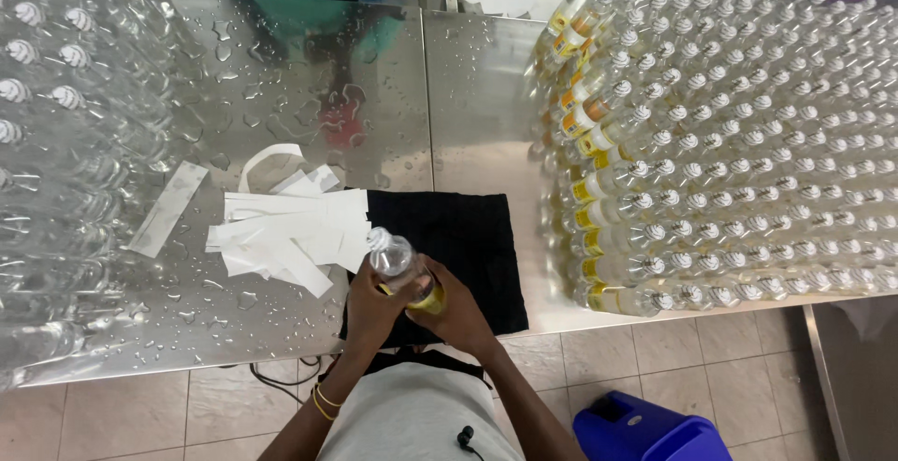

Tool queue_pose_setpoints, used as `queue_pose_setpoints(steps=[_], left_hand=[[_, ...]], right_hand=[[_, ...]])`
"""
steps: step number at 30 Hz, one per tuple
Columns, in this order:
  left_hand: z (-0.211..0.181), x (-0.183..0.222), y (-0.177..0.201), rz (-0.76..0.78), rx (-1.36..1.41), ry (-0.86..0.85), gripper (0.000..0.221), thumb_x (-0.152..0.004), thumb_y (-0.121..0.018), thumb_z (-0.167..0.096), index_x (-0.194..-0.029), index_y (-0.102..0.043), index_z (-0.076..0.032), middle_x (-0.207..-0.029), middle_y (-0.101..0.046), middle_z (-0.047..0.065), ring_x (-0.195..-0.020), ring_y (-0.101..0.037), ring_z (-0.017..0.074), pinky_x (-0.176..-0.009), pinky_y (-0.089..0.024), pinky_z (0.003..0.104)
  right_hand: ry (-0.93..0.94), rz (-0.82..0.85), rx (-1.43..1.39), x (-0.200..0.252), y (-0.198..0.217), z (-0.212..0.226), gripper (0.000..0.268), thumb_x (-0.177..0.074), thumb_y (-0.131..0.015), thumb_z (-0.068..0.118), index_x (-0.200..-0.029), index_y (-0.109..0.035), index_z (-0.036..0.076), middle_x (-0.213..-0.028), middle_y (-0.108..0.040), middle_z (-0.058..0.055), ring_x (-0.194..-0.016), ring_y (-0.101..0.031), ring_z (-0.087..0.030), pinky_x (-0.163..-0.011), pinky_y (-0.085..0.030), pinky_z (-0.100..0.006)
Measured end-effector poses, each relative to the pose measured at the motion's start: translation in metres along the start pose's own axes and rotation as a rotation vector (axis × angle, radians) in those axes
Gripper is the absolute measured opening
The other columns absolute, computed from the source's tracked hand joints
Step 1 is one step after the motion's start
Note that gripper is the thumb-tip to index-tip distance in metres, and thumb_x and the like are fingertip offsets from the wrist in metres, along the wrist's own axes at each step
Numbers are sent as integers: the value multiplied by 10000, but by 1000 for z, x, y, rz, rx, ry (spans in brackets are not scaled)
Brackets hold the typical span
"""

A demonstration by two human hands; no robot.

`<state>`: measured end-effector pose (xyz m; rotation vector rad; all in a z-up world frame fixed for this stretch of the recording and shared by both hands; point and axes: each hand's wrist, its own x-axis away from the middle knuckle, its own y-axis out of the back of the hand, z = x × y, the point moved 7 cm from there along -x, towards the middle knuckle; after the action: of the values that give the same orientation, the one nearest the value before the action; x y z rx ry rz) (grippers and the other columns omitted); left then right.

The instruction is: The person repeatedly picks up clear plastic bottles, applies yellow labels to them by hand, and places the labeled bottles onto a stainless steel table among other bottles. The process is repeated multiple times.

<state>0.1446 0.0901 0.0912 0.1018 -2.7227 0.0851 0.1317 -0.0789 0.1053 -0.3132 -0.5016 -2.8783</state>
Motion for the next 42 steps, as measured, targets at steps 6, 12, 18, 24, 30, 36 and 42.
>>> queue_pose_setpoints(steps=[6, 12, 18, 24, 30, 36, 42], left_hand=[[-32, -6, 5, 188, -136, -313, 1103, -751, -994, -253, -1677, -421, -78, -1572, -601, 236, -1484, -559, 444, -1266, -379, 636], [-8, 22, -8, 192, -454, -523, 775, -1056, -641, -289, -1717, -282, -102, -1771, -379, 164, -1632, -377, 345, -1303, -364, 488], [-7, 1, -18, 116, -477, -677, 791, -961, -794, -185, -1636, -408, -37, -1658, -513, 189, -1561, -464, 372, -1271, -408, 517], [17, -25, -37, 190, -443, -603, 716, -821, -933, -405, -1372, -594, -99, -1342, -689, 109, -1221, -663, 331, -990, -540, 468], [28, -63, -92, 140, -691, -718, 675, -734, -917, -217, -1340, -621, -184, -1320, -669, 38, -1208, -625, 304, -1004, -456, 462], [30, -125, -160, 193, -798, -773, 1297, -782, -459, -985, -1752, -244, -152, -1645, -444, 205, -1515, -419, 422, -1204, -300, 599], [-17, -73, -98, 246, -626, -510, 1038, -1002, -739, -537, -1769, -209, -82, -1707, -242, 313, -1574, -259, 557, -1244, -216, 749]], right_hand=[[-91, 48, -212, -27, -10, -46, 793, -835, -940, 156, -1548, -600, 87, -1384, -721, -183, -1338, -672, -400, -1085, -560, -578], [-130, -294, -505, -20, 0, 25, 495, -768, -930, 71, -1216, -729, 12, -1112, -823, -122, -1008, -800, -246, -865, -665, -357], [68, -266, -615, -10, 2, 48, 1013, -729, -978, 70, -1593, -449, 93, -1464, -674, -132, -1332, -670, -250, -1109, -584, -353], [295, -92, -199, 6, 69, 77, 1123, -771, -987, 245, -1664, -319, 109, -1766, -283, -107, -1673, -278, -267, -1390, -172, -441], [149, 172, 511, -20, 132, 113, 785, -914, -820, 453, -1582, -518, 173, -1626, -544, -107, -1419, -611, -298, -1127, -563, -487], [169, 245, 793, -114, 213, 56, 524, -943, -793, 357, -1428, -711, 177, -1485, -697, -137, -1340, -655, -312, -1181, -474, -537], [22, 96, 1061, -211, 333, -48, 524, -874, -846, 264, -1386, -769, 186, -1316, -765, -162, -1183, -749, -394, -1020, -599, -567]])
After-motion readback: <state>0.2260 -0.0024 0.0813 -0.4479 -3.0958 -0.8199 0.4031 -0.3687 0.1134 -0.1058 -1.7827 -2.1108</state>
